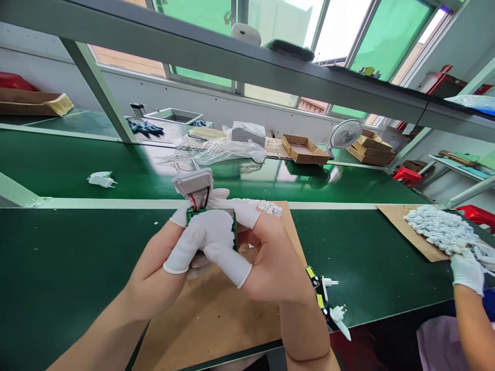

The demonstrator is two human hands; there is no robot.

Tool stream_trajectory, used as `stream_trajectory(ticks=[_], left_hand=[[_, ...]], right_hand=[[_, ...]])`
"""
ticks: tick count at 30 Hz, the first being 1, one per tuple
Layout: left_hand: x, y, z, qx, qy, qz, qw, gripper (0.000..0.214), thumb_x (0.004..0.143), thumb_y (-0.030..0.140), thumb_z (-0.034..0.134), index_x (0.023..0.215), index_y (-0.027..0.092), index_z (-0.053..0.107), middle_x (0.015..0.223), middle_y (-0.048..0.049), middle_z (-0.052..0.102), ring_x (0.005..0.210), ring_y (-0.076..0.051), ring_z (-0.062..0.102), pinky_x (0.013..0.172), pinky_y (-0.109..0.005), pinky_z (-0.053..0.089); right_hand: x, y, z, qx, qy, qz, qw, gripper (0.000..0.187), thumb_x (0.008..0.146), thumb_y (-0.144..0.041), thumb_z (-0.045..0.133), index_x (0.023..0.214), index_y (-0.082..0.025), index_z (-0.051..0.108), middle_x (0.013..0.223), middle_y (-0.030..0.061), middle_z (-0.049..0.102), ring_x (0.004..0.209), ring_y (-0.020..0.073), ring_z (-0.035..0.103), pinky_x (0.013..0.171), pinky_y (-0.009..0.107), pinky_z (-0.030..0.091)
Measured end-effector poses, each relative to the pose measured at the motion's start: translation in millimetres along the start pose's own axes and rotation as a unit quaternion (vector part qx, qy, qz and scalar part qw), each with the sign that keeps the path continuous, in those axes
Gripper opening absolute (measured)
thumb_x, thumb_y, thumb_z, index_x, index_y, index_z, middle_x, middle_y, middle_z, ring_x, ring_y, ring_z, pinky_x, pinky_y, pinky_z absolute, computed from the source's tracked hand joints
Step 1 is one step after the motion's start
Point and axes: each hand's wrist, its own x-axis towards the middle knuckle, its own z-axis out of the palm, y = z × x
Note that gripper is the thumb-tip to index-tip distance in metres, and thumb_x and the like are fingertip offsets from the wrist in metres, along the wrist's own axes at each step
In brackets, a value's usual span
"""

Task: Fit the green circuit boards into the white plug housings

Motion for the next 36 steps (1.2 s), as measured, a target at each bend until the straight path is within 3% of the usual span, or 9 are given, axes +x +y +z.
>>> stream_trajectory(ticks=[3, 6, 9, 12, 18, 21, 27, 31, 36], left_hand=[[-0.1, -0.3, -4.0, 0.033, -0.049, 0.018, 0.998, 0.023, 0.102, 0.038, 0.075, 0.118, 0.023, 0.083, 0.063, 0.0011, 0.052, 0.066, -0.020, 0.057, 0.069, -0.031, 0.060], [0.6, 0.6, -7.0, 0.026, -0.075, 0.010, 0.997, 0.027, 0.108, 0.040, 0.065, 0.120, 0.022, 0.081, 0.071, -0.0013, 0.060, 0.056, -0.014, 0.045, 0.050, -0.025, 0.047], [1.4, 2.6, -8.5, 0.051, -0.117, 0.019, 0.992, 0.033, 0.111, 0.044, 0.059, 0.121, 0.022, 0.081, 0.090, -0.0066, 0.071, 0.064, -0.015, 0.051, 0.058, -0.027, 0.052], [1.3, 3.5, -9.8, 0.094, -0.140, 0.020, 0.986, 0.028, 0.108, 0.040, 0.064, 0.126, 0.025, 0.080, 0.100, -0.0078, 0.073, 0.076, -0.019, 0.059, 0.074, -0.032, 0.059], [-1.5, 1.0, -18.3, 0.033, -0.126, -0.013, 0.991, 0.040, 0.110, 0.043, 0.061, 0.148, 0.032, 0.070, 0.099, -0.0065, 0.073, 0.070, -0.017, 0.056, 0.065, -0.029, 0.055], [-5.5, 0.0, -24.6, -0.011, -0.152, -0.056, 0.987, 0.052, 0.109, 0.044, 0.062, 0.160, 0.033, 0.058, 0.096, -0.0056, 0.069, 0.067, -0.015, 0.053, 0.063, -0.028, 0.056], [-5.2, -5.9, -26.4, -0.063, -0.217, -0.042, 0.973, 0.057, 0.111, 0.035, 0.058, 0.166, 0.041, 0.047, 0.082, 0.0014, 0.052, 0.060, -0.011, 0.036, 0.052, -0.021, 0.043], [-2.1, -5.1, -23.1, -0.047, -0.179, -0.075, 0.980, 0.066, 0.108, 0.042, 0.064, 0.170, 0.033, 0.043, 0.078, 0.0022, 0.053, 0.058, -0.010, 0.038, 0.051, -0.022, 0.043], [0.9, 0.6, -14.6, -0.099, -0.091, -0.102, 0.986, 0.058, 0.100, 0.061, 0.070, 0.144, 0.024, 0.073, 0.077, -0.0037, 0.064, 0.058, -0.014, 0.047, 0.050, -0.026, 0.047]], right_hand=[[5.0, -0.3, 6.0, 0.035, 0.005, 0.013, 0.999, 0.027, 0.098, -0.047, 0.081, 0.107, -0.022, 0.083, 0.096, 0.0060, 0.079, 0.092, 0.0251, 0.076, 0.078, 0.036, 0.069], [11.7, 0.2, 14.9, 0.055, 0.047, 0.014, 0.997, 0.032, 0.100, -0.053, 0.077, 0.093, -0.023, 0.082, 0.082, 0.0031, 0.073, 0.077, 0.0206, 0.071, 0.073, 0.034, 0.067], [15.6, 2.0, 18.0, 0.082, 0.052, 0.032, 0.995, 0.038, 0.096, -0.060, 0.081, 0.089, -0.023, 0.081, 0.072, 0.0004, 0.068, 0.063, 0.0161, 0.063, 0.065, 0.031, 0.065], [15.5, 3.2, 14.0, 0.110, 0.027, 0.035, 0.993, 0.040, 0.093, -0.062, 0.083, 0.091, -0.022, 0.081, 0.074, 0.0005, 0.069, 0.064, 0.0162, 0.063, 0.068, 0.032, 0.066], [11.6, 0.8, 4.6, 0.118, -0.016, 0.018, 0.993, 0.017, 0.097, -0.039, 0.085, 0.100, -0.023, 0.082, 0.092, 0.0037, 0.076, 0.085, 0.0209, 0.072, 0.081, 0.036, 0.067], [6.8, 2.6, 0.2, 0.134, -0.030, 0.016, 0.990, 0.020, 0.097, -0.041, 0.084, 0.104, -0.023, 0.082, 0.095, 0.0049, 0.077, 0.083, 0.0208, 0.073, 0.077, 0.036, 0.068], [-2.4, 7.5, -7.6, 0.142, -0.024, 0.022, 0.989, 0.031, 0.093, -0.030, 0.089, 0.122, -0.025, 0.081, 0.113, 0.0068, 0.079, 0.101, 0.0239, 0.078, 0.092, 0.038, 0.070], [4.2, 5.5, -9.5, 0.143, -0.070, 0.014, 0.987, 0.025, 0.097, -0.033, 0.084, 0.119, -0.021, 0.080, 0.110, 0.0085, 0.079, 0.104, 0.0257, 0.078, 0.095, 0.041, 0.070], [12.8, 3.7, -5.2, 0.123, -0.068, 0.012, 0.990, 0.022, 0.101, -0.039, 0.081, 0.114, -0.022, 0.080, 0.105, 0.0062, 0.080, 0.092, 0.0220, 0.078, 0.098, 0.041, 0.069]])
